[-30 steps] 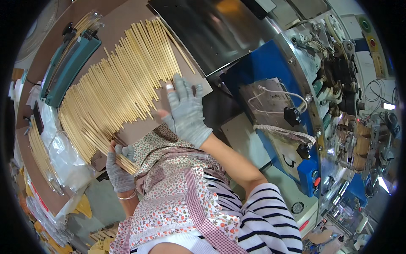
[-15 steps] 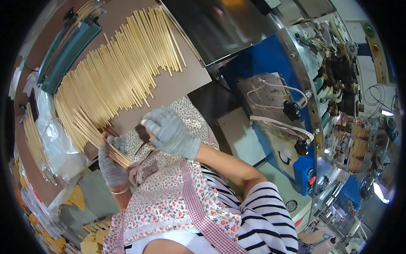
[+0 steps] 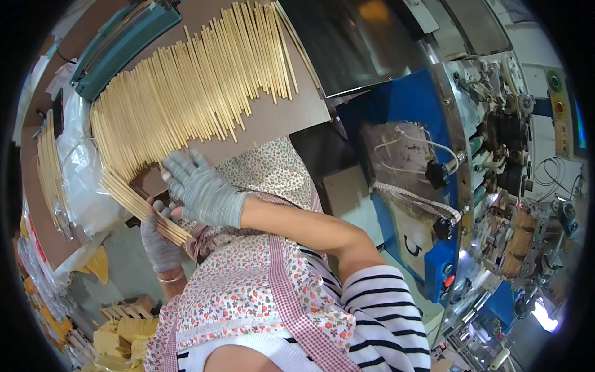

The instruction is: Organizing and bundling wooden sticks on a production floor.

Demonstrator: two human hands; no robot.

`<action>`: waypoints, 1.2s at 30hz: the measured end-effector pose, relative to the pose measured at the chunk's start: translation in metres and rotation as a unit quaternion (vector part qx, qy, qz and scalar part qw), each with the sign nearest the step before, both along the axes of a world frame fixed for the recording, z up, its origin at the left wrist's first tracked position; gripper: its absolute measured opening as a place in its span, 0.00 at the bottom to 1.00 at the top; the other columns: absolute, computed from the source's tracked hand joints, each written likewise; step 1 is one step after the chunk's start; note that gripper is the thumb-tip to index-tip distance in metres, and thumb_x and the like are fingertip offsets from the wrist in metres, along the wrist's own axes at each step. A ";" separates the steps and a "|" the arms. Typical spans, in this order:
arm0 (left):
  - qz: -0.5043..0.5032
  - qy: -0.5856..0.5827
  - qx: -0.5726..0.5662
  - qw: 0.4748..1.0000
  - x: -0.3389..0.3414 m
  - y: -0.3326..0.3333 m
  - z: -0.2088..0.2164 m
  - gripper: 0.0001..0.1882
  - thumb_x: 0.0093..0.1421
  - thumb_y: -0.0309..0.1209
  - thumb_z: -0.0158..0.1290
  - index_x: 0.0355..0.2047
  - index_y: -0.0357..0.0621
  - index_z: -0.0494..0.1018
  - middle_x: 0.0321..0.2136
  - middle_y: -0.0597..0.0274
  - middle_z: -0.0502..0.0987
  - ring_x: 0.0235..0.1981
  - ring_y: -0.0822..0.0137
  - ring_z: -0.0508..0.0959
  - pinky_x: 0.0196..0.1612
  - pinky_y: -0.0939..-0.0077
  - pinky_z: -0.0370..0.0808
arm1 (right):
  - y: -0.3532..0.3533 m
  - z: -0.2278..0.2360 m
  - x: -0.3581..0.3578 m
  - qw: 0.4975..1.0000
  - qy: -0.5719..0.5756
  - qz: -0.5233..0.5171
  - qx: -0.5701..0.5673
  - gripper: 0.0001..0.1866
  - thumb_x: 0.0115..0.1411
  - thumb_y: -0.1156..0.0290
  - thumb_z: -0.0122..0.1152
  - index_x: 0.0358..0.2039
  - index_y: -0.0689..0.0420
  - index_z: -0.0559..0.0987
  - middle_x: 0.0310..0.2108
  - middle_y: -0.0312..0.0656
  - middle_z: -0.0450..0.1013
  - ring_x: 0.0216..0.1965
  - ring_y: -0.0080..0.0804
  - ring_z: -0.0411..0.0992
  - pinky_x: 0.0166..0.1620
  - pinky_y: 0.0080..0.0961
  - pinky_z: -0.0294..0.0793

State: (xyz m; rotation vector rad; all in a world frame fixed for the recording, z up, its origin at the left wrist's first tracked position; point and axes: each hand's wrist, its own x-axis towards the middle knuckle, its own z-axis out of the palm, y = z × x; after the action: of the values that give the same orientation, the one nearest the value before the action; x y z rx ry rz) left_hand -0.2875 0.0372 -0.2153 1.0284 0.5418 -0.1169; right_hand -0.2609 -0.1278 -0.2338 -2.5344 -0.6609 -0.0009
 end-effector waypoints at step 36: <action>-0.007 -0.011 -0.074 0.997 0.013 -0.004 0.001 0.13 0.65 0.33 0.47 0.46 0.38 0.66 0.24 0.67 0.68 0.20 0.78 0.67 0.30 0.80 0.73 | -0.059 -0.014 0.125 0.984 -0.116 0.021 -0.134 0.41 0.59 0.39 0.40 0.62 0.60 0.60 0.65 0.49 0.50 0.66 0.50 0.47 0.64 0.54 0.40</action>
State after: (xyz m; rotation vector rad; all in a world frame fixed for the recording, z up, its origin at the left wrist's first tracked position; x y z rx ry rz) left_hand -0.2748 0.0331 -0.2147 0.8877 0.4988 -0.1551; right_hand -0.1361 -0.1871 -0.2477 -2.8050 -0.8547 -0.2091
